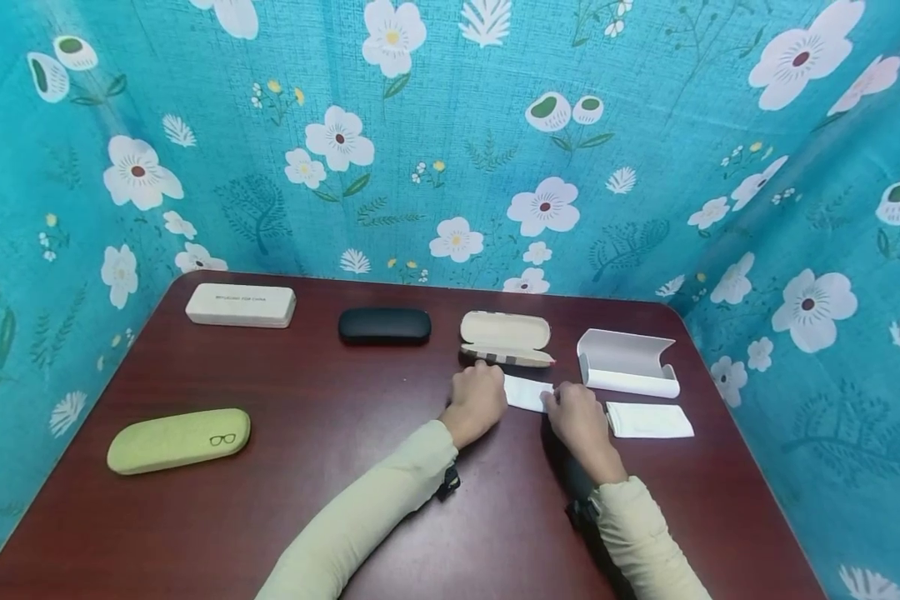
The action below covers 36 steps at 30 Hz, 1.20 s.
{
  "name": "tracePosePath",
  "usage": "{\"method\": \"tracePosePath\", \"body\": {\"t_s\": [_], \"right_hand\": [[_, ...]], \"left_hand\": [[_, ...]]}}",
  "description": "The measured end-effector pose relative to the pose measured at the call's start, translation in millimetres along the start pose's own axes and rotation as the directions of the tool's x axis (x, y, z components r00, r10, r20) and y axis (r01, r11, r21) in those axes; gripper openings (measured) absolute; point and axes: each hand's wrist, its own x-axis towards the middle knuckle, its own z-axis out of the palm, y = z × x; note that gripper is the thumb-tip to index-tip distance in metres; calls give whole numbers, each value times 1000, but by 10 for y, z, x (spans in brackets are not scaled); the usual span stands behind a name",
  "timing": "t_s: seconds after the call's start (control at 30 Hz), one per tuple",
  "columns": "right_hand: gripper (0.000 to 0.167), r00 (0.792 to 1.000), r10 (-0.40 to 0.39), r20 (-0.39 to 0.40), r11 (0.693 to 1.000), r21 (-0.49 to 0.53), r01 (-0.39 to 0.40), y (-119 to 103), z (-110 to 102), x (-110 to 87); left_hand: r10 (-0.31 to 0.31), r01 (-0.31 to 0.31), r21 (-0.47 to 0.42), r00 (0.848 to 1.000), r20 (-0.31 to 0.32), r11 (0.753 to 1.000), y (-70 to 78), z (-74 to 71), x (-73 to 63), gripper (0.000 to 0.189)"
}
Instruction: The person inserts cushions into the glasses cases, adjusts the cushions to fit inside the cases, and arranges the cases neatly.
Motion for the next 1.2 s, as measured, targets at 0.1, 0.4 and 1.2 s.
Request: {"method": "tracePosePath", "body": {"t_s": [0.1, 0.4, 1.2], "right_hand": [[37, 1000, 22, 5, 1000, -6, -22, -4, 4, 7], [36, 999, 31, 11, 999, -19, -31, -42, 19, 13], [15, 997, 45, 63, 998, 33, -48, -79, 54, -104]], "left_hand": [[9, -8, 41, 1000, -30, 999, 47, 32, 2, 9], [5, 5, 104, 996, -91, 995, 113, 78, -7, 13], [0, 5, 39, 993, -121, 999, -46, 136, -147, 18]]}}
